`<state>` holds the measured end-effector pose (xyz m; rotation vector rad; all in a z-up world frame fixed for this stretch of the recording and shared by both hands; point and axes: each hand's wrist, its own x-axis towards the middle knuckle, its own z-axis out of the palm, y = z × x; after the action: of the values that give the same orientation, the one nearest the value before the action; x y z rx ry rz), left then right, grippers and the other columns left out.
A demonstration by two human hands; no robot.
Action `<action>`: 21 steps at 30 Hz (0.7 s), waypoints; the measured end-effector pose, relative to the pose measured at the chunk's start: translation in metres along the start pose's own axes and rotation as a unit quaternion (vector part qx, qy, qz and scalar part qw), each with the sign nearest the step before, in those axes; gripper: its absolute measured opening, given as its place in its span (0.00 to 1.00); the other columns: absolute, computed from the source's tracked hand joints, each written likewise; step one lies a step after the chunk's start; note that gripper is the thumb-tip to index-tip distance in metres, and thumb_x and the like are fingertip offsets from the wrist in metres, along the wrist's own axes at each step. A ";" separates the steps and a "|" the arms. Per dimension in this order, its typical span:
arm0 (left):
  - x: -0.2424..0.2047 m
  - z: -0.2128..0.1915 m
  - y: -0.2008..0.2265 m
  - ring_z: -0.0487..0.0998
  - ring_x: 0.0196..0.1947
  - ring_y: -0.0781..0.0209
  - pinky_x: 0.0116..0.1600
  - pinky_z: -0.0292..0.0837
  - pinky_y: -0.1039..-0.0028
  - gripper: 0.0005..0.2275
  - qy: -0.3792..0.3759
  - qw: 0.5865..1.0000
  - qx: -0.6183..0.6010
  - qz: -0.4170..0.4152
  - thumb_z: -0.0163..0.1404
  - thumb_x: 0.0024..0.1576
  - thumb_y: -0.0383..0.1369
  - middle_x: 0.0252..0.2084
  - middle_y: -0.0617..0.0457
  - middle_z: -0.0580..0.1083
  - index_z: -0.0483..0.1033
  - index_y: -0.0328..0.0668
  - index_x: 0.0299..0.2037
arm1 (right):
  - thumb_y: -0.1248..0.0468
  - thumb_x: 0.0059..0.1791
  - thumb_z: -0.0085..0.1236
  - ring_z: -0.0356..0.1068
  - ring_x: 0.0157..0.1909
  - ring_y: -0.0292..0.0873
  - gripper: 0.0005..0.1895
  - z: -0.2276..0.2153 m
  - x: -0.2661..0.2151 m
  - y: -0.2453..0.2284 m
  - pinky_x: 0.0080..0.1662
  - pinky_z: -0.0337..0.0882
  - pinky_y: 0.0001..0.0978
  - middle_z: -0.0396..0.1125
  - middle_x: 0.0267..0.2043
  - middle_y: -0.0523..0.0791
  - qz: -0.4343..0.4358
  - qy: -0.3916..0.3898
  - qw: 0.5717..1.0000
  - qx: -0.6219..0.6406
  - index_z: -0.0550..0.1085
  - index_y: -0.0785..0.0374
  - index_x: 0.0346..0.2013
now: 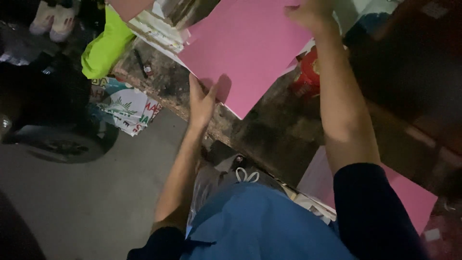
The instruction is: Tying a thin string around stacks of pink paper on a workbench to secure them.
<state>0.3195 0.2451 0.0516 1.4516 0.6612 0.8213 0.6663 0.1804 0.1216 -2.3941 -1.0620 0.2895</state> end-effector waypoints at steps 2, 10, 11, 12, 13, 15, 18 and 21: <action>-0.006 -0.008 0.049 0.75 0.48 0.56 0.50 0.79 0.66 0.26 -0.052 0.997 -0.016 -0.063 0.52 0.58 0.34 0.54 0.48 0.70 0.56 0.44 0.66 | 0.54 0.57 0.58 0.62 0.61 0.64 0.26 0.005 0.009 0.004 0.54 0.66 0.50 0.62 0.60 0.59 -0.028 0.008 1.000 0.003 0.64 0.63 0.66; 0.017 -0.056 0.014 0.80 0.34 0.66 0.36 0.79 0.74 0.34 -0.149 0.977 0.151 0.009 0.60 0.55 0.46 0.38 0.55 0.79 0.59 0.44 0.67 | 0.69 0.60 0.62 0.60 0.72 0.57 0.27 0.063 -0.014 0.059 0.70 0.59 0.47 0.58 0.69 0.56 -0.229 0.265 0.928 0.125 0.58 0.61 0.70; 0.021 -0.061 0.009 0.67 0.55 0.53 0.56 0.66 0.59 0.44 -0.111 0.975 0.182 0.064 0.63 0.51 0.51 0.56 0.46 0.66 0.51 0.41 0.71 | 0.61 0.62 0.60 0.54 0.76 0.57 0.32 0.081 -0.034 0.061 0.73 0.57 0.51 0.52 0.75 0.55 -0.142 0.275 0.927 0.212 0.52 0.58 0.73; 0.028 -0.065 0.005 0.53 0.76 0.40 0.75 0.52 0.44 0.53 -0.072 0.967 0.211 0.124 0.65 0.47 0.55 0.74 0.37 0.54 0.43 0.39 0.75 | 0.52 0.63 0.58 0.49 0.81 0.57 0.38 0.096 -0.049 0.062 0.77 0.56 0.55 0.45 0.80 0.53 -0.056 0.284 0.910 0.296 0.45 0.55 0.77; 0.037 -0.065 0.020 0.53 0.76 0.40 0.75 0.52 0.44 0.53 -0.076 0.966 0.209 0.129 0.65 0.47 0.55 0.74 0.37 0.54 0.43 0.39 0.75 | 0.52 0.63 0.58 0.49 0.81 0.57 0.38 0.109 -0.046 0.061 0.77 0.56 0.55 0.45 0.80 0.53 -0.057 0.290 0.909 0.295 0.45 0.55 0.77; 0.044 -0.069 0.050 0.31 0.78 0.21 0.65 0.43 0.20 0.58 -0.114 0.950 0.289 0.004 0.75 0.45 0.42 0.78 0.29 0.33 0.35 0.58 0.77 | 0.56 0.56 0.65 0.64 0.73 0.52 0.43 0.143 -0.054 0.062 0.67 0.71 0.41 0.48 0.78 0.55 -0.007 0.287 0.847 0.447 0.48 0.63 0.75; 0.078 -0.068 0.063 0.50 0.73 0.35 0.69 0.48 0.30 0.53 -0.182 0.909 0.365 0.084 0.70 0.40 0.54 0.73 0.39 0.51 0.52 0.49 0.75 | 0.69 0.56 0.66 0.33 0.83 0.54 0.48 0.140 -0.056 0.040 0.79 0.35 0.51 0.34 0.82 0.54 0.039 0.282 0.874 0.393 0.41 0.61 0.77; 0.101 -0.062 0.086 0.53 0.73 0.35 0.69 0.50 0.33 0.52 -0.284 0.856 0.416 0.115 0.70 0.43 0.51 0.73 0.39 0.57 0.50 0.45 0.75 | 0.65 0.59 0.59 0.39 0.83 0.52 0.40 0.145 -0.042 0.049 0.78 0.43 0.48 0.40 0.82 0.52 0.019 0.294 0.879 0.374 0.45 0.58 0.78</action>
<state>0.3208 0.3584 0.1447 2.4682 0.3837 0.2076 0.6135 0.1734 -0.0285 -1.6241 -0.4820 -0.0314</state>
